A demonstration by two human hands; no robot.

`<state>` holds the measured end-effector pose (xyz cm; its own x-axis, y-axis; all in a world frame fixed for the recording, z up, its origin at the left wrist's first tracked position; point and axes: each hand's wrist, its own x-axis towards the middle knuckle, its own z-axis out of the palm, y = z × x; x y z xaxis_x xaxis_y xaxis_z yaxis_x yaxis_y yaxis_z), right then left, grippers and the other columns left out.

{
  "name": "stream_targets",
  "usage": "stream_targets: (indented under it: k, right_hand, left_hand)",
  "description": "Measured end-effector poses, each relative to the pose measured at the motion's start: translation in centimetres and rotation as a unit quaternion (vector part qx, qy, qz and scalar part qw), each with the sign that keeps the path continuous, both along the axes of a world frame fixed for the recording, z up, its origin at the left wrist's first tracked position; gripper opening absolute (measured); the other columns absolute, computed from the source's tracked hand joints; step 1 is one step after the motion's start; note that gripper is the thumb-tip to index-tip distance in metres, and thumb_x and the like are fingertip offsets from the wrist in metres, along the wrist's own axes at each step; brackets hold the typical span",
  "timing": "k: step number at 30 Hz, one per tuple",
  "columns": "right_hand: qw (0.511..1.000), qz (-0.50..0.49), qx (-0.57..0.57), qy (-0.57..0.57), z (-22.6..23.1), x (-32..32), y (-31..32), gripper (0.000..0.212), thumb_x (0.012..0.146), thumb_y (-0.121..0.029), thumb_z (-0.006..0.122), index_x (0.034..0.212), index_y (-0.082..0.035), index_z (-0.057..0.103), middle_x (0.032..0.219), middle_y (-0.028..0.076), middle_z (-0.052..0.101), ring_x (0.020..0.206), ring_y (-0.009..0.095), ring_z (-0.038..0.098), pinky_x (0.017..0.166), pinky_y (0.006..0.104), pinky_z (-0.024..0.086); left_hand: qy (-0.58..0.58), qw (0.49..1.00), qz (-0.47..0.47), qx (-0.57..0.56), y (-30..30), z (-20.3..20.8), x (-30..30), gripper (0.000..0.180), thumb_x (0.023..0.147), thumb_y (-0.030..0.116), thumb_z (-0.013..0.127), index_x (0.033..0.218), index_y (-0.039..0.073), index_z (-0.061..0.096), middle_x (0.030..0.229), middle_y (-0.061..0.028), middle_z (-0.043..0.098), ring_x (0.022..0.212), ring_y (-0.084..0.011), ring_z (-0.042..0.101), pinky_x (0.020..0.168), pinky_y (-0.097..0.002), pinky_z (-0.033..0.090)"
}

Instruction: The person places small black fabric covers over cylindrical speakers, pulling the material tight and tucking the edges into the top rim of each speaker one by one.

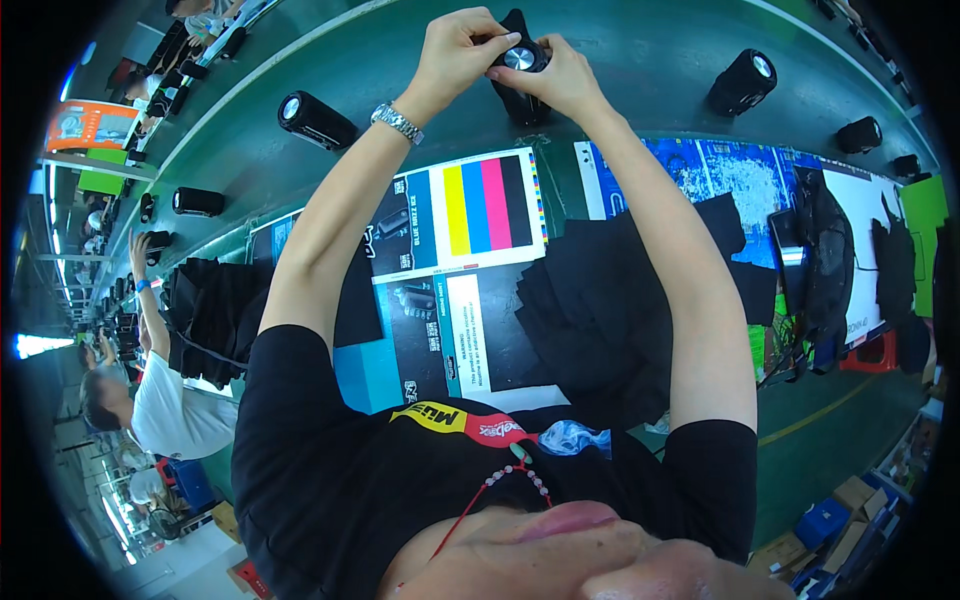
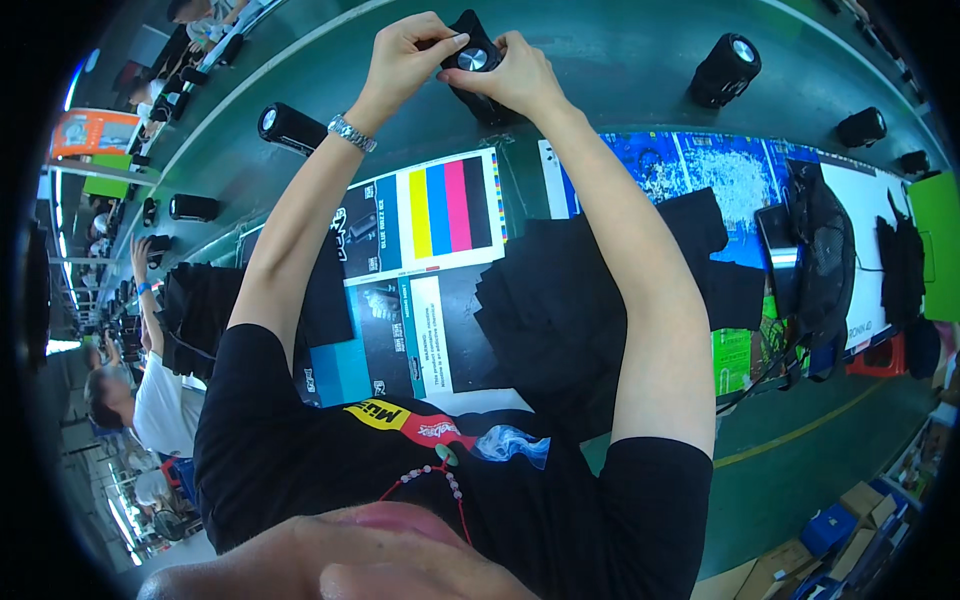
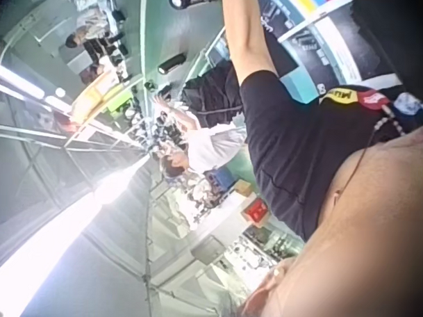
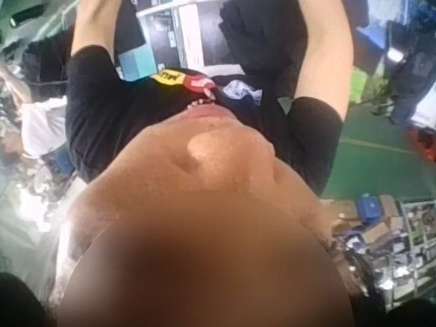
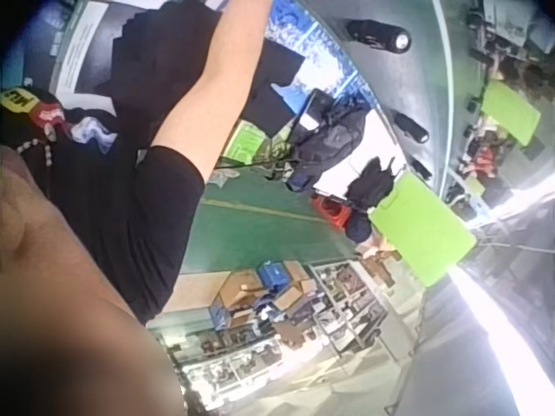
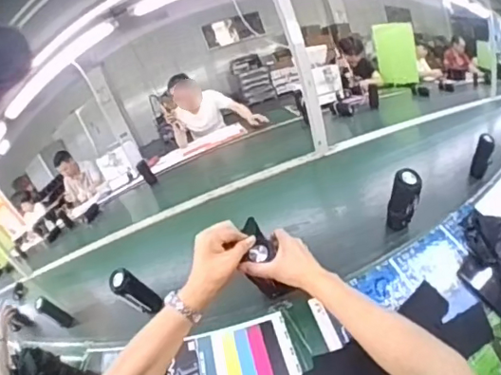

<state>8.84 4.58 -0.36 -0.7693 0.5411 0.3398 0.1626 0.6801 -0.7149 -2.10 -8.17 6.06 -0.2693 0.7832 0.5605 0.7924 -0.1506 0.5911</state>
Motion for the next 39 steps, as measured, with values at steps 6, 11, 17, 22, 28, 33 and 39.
stream_targets:
  k: [6, 11, 17, 22, 28, 33, 39]
  right_hand:
    - [0.996, -0.018, -0.073, 0.040, -1.5, -0.8, 2.0, 0.093, 0.054, -0.066, 0.076, 0.112, 0.004, 0.055, 0.101, 0.022, 0.064, 0.097, 0.031, 0.065, 0.082, 0.0343, 0.052]
    - [0.990, 0.062, -0.118, 0.040, 0.6, 1.0, 1.1, 0.091, 0.060, -0.061, 0.076, 0.116, 0.006, 0.051, 0.104, 0.020, 0.064, 0.098, 0.028, 0.064, 0.082, 0.0304, 0.050]
    - [0.919, 0.237, -0.316, 0.011, 1.6, 6.9, 5.7, 0.080, 0.086, -0.058, 0.054, 0.129, 0.009, 0.042, 0.124, 0.019, 0.056, 0.117, 0.026, 0.053, 0.097, 0.0357, 0.040]
    - [0.878, 0.011, -0.461, 0.132, 2.9, 0.8, 5.1, 0.075, 0.093, -0.059, 0.037, 0.123, 0.008, 0.047, 0.119, 0.020, 0.058, 0.115, 0.027, 0.053, 0.095, 0.0381, 0.040]
    - [0.832, 0.029, -0.500, 0.238, -0.9, -2.0, 5.1, 0.053, 0.097, -0.046, 0.041, 0.098, 0.004, 0.058, 0.093, 0.014, 0.065, 0.085, 0.020, 0.061, 0.078, 0.0294, 0.047]
    - [0.792, -0.025, -0.549, 0.264, -5.8, -1.5, 6.7, 0.031, 0.092, -0.030, 0.058, 0.087, 0.001, 0.062, 0.086, 0.009, 0.064, 0.074, 0.013, 0.059, 0.069, 0.0262, 0.048]
    - [0.843, -0.117, -0.473, 0.228, -6.2, -2.0, 7.3, 0.038, 0.089, -0.033, 0.059, 0.089, 0.004, 0.067, 0.084, 0.007, 0.063, 0.078, 0.012, 0.052, 0.070, 0.0299, 0.044]
  left_hand:
    - [0.044, 0.999, -0.005, -0.013, 1.3, 2.6, 2.4, 0.016, 0.080, 0.012, 0.066, 0.077, -0.004, 0.064, 0.068, -0.0127, 0.057, 0.061, -0.0219, 0.057, 0.055, -0.0314, 0.043]
    - [0.128, 0.991, 0.002, 0.035, -0.2, 0.6, 1.1, 0.014, 0.084, 0.014, 0.068, 0.085, -0.001, 0.068, 0.073, -0.0038, 0.058, 0.062, -0.0104, 0.053, 0.055, -0.0237, 0.042]
    - [-0.005, 0.997, -0.025, 0.068, 0.1, 0.2, 3.5, 0.018, 0.088, 0.020, 0.064, 0.097, 0.004, 0.070, 0.092, -0.0019, 0.064, 0.079, -0.0089, 0.056, 0.067, -0.0191, 0.045]
    - [-0.502, 0.847, 0.022, 0.173, 3.8, -3.2, 0.6, 0.045, 0.095, 0.042, 0.050, 0.107, 0.000, 0.065, 0.101, -0.0066, 0.065, 0.088, -0.0114, 0.058, 0.076, -0.0248, 0.047]
    - [-0.631, 0.750, 0.017, 0.195, 7.9, -6.4, 5.6, 0.056, 0.099, 0.046, 0.035, 0.096, 0.000, 0.066, 0.094, -0.0086, 0.066, 0.086, -0.0147, 0.061, 0.079, -0.0262, 0.047]
    - [-0.583, 0.778, 0.094, 0.214, 9.4, -10.1, 6.1, 0.057, 0.099, 0.041, 0.033, 0.079, 0.000, 0.067, 0.073, -0.0034, 0.064, 0.070, -0.0112, 0.057, 0.068, -0.0265, 0.044]
    - [-0.414, 0.871, 0.253, 0.075, 7.2, -9.3, 4.8, 0.048, 0.096, 0.036, 0.040, 0.094, -0.005, 0.065, 0.086, -0.0174, 0.069, 0.082, -0.0270, 0.066, 0.077, -0.0341, 0.048]
